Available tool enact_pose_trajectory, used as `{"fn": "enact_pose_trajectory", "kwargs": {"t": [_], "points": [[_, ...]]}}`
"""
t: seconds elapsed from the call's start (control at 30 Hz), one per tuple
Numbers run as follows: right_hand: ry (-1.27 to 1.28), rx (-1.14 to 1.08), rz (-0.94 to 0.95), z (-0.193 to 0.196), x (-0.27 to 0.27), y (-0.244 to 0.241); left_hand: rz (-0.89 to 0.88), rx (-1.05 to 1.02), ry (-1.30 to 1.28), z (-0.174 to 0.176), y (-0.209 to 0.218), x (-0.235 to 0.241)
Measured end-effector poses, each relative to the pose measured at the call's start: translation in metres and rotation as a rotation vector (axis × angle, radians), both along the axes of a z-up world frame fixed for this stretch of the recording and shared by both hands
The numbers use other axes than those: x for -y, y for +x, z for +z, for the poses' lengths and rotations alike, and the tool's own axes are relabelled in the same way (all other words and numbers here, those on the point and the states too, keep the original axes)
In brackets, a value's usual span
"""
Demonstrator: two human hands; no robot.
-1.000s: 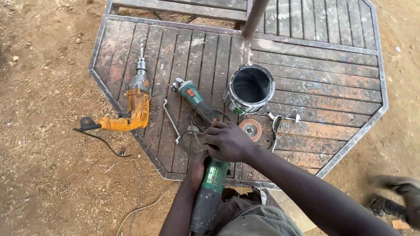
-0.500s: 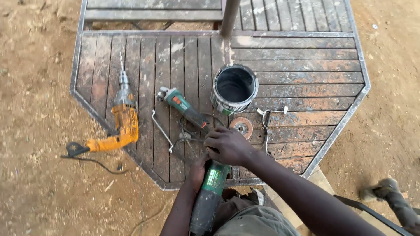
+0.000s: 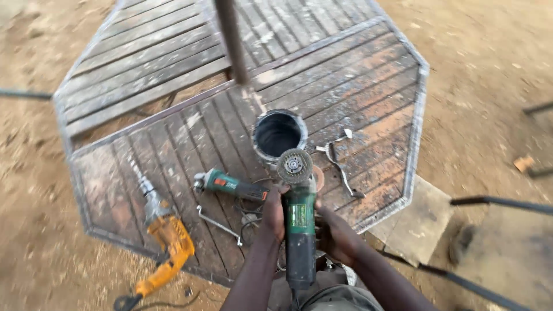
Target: Preparing an angle grinder and using it to grind a small metal piece on a workbench.
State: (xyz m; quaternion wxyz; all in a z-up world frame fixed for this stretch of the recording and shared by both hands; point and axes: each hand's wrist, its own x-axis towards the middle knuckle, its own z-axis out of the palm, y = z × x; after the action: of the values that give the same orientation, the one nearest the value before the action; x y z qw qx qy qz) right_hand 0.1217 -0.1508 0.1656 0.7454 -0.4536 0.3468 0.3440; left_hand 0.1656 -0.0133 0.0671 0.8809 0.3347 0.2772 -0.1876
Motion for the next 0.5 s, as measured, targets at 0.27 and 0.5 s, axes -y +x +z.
{"fn": "enact_pose_trajectory", "kwargs": {"t": [0.27, 0.5], "points": [[0.2, 0.137, -0.346, -0.018, 0.026, -0.028, -0.399, 0.126, -0.128, -0.003, 0.018, 0.047], [0.238, 0.173, -0.711, -0.029, 0.03, -0.028, -0.946, 0.22, 0.364, 0.066, 0.004, 0.059]]}}
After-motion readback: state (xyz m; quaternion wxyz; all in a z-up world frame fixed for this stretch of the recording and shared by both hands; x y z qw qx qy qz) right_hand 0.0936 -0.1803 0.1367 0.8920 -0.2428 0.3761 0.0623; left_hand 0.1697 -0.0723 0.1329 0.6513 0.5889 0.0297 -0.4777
